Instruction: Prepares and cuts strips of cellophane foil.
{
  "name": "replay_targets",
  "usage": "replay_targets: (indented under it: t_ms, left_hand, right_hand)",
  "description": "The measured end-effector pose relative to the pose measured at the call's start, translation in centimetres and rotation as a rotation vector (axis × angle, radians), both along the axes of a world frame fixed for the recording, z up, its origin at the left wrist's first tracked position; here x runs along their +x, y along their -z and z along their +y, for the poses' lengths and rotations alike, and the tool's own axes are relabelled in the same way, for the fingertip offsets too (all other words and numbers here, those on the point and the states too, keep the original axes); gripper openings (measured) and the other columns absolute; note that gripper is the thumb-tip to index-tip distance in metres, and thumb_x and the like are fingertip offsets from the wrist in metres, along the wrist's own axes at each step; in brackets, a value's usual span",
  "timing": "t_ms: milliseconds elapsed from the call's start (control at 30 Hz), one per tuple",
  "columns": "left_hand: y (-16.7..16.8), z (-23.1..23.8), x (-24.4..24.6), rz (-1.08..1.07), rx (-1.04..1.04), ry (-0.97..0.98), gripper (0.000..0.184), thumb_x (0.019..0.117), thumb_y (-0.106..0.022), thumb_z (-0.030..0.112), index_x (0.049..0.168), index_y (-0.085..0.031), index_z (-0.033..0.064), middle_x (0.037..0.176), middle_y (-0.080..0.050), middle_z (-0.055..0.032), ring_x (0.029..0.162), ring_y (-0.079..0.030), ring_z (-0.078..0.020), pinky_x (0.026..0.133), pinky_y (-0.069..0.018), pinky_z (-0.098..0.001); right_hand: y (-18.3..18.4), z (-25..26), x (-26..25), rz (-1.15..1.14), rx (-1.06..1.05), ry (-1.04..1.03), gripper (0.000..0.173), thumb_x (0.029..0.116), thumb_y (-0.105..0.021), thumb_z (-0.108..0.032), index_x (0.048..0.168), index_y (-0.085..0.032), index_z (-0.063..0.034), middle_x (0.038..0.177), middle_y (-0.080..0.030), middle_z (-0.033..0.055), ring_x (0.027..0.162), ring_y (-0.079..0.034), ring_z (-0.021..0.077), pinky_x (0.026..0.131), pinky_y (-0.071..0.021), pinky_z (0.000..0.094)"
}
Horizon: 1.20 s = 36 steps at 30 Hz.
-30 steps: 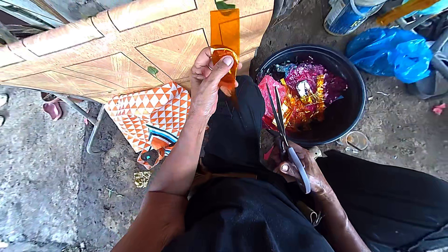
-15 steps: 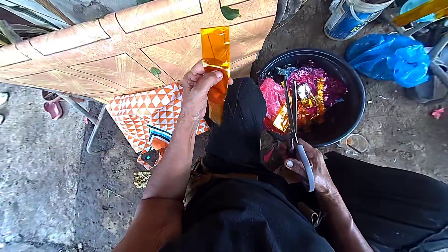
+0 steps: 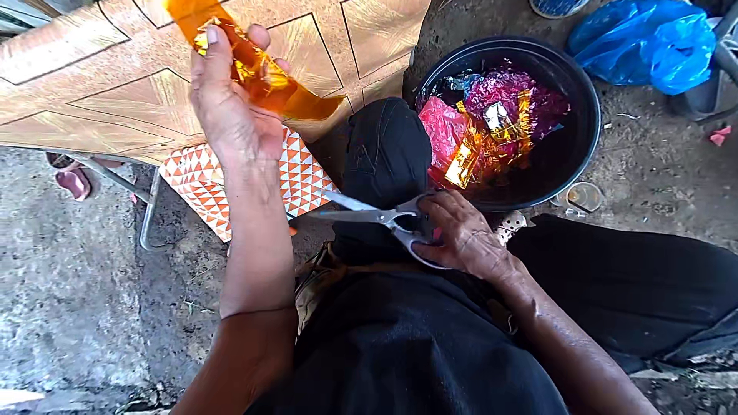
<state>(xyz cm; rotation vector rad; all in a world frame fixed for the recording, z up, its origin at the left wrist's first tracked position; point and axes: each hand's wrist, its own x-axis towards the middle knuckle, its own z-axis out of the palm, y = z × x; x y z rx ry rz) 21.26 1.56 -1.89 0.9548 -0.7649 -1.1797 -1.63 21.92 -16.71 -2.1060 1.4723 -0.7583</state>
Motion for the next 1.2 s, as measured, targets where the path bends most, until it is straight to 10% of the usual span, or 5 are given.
replay_targets:
  t_ms: [900, 1200]
  left_hand:
    - [4.7, 2.3, -7.2, 0.133, 0.3, 0.328, 0.022, 0.1124, -0.038, 0.018, 0.12, -0.053, 0.0036, 0.101, -0.074, -0.016, 0.087, -0.076, -0.0259, 0.079, -0.0647, -0.0375]
    - [6.3, 3.1, -8.7, 0.187, 0.31, 0.392, 0.022, 0.1127, -0.037, 0.017, 0.118, -0.054, 0.0037, 0.099, -0.074, -0.0162, 0.086, -0.076, -0.0254, 0.077, -0.0643, -0.0361]
  right_hand:
    - [-1.4, -0.8, -0.3, 0.121, -0.012, -0.335, 0.055, 0.0878, -0.072, -0.024, 0.139, -0.061, -0.0069, 0.13, -0.062, 0.0218, 0.125, -0.059, 0.0408, 0.106, -0.0479, 0.0518]
    - [-1.4, 0.0, -0.4, -0.102, -0.255, -0.078, 0.036, 0.0981, -0.067, -0.038, 0.113, -0.074, -0.006, 0.123, -0.067, 0.016, 0.123, -0.059, 0.0315, 0.108, -0.0468, 0.0438]
